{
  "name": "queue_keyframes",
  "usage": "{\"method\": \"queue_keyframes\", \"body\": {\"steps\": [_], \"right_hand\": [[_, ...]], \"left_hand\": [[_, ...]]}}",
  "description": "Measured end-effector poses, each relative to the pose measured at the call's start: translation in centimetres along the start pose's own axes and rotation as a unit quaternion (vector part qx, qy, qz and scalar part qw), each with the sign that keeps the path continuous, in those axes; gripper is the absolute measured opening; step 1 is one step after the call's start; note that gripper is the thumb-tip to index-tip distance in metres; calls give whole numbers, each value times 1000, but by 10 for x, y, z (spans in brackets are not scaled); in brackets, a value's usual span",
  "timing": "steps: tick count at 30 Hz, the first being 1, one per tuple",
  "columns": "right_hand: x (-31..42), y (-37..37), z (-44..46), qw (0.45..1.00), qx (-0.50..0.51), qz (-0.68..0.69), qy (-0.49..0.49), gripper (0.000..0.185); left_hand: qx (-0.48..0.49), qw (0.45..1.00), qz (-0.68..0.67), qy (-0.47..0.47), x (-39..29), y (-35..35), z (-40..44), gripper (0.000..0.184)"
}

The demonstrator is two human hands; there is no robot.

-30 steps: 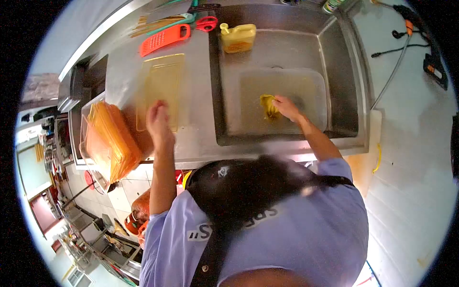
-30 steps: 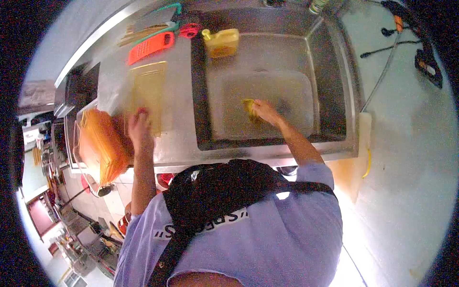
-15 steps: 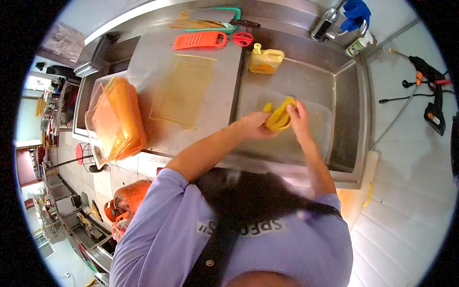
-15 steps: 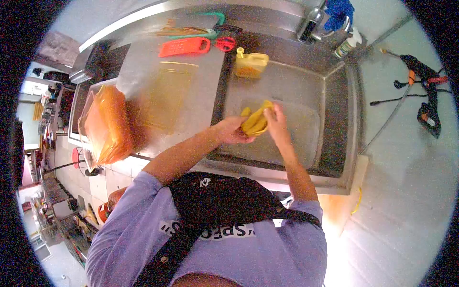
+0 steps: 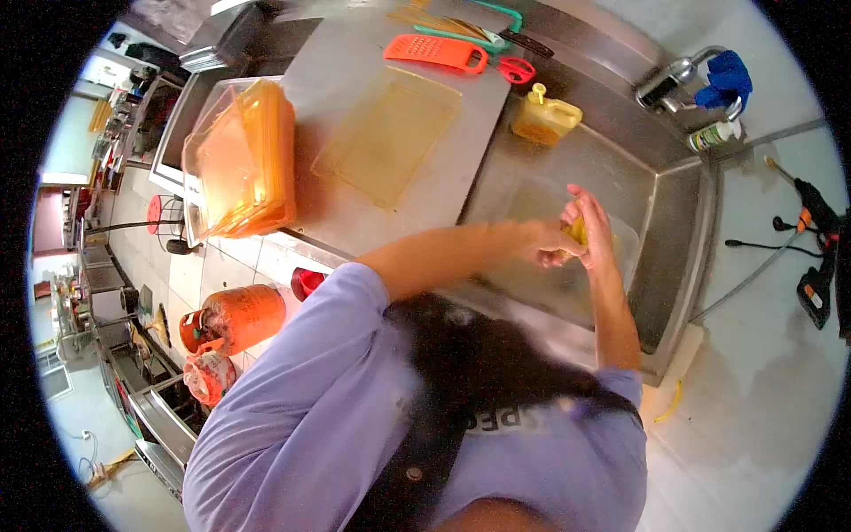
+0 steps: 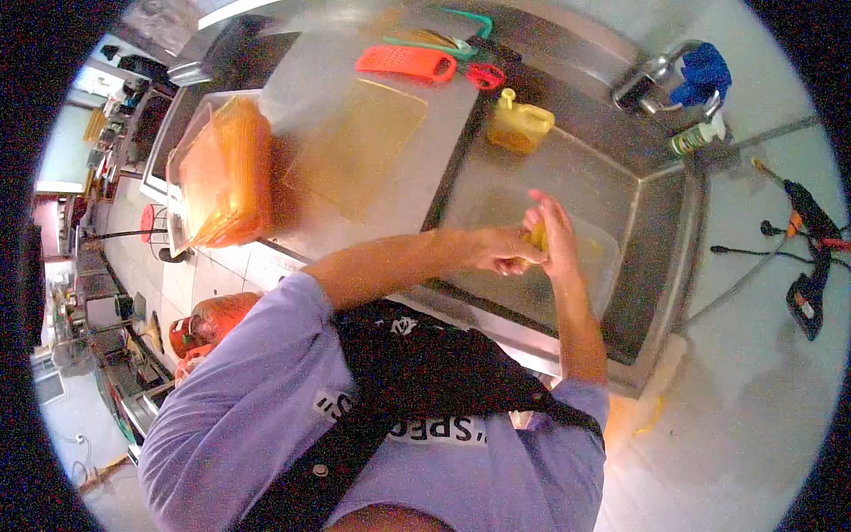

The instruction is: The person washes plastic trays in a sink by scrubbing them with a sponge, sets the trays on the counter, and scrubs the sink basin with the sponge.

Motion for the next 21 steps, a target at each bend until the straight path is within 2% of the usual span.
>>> {"method": "queue_keyframes", "body": {"steps": [1, 2, 3, 5, 7, 8, 10, 13, 15, 17, 21], "right_hand": [[-3, 7, 5, 999, -29, -36, 5, 34], [-5, 17, 7, 995, -64, -72, 11, 34], [-10, 19, 6, 996, -65, -67, -4, 31], [-26, 29, 10, 994, -88, -62, -6, 27], [-48, 49, 19, 985, -150, -83, 2, 25], [-58, 59, 20, 976, -194, -100, -4, 25], [-71, 69, 18, 967, -232, -101, 4, 25], [-103, 96, 29, 942, -296, -151, 54, 26], [-116, 101, 29, 937, -326, -113, 42, 25], [-117, 84, 23, 945, -327, 11, -27, 22], [-105, 55, -2, 924, -374, 52, -62, 18]], "left_hand": [[1, 996, 84, -1, 0, 1, 1, 21], [-5, 972, 210, -102, -11, 2, -3, 20], [-6, 922, 328, -204, -23, -2, -18, 19], [-36, 852, 428, -298, -5, 6, 22, 22], [-108, 833, 503, -202, 24, 19, 57, 28], [-147, 795, 577, -116, 23, 26, 41, 30], [-220, 751, 622, -16, 50, 50, 49, 26], [-247, 720, 647, -50, 47, 45, 34, 22], [-252, 705, 660, -61, 30, 39, 15, 23], [-252, 680, 686, -61, 26, 32, 10, 22], [-228, 611, 756, -53, 42, 37, 12, 20]]}}
Point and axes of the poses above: each hand's wrist, its own z-axis towards the middle knuckle, its own y-axis out of the back of the hand, x = y × z, the point moved 9 cm from there along z, towards the middle knuckle, and after that the axes turned 5 degrees about -x, right-handed, at the moved point
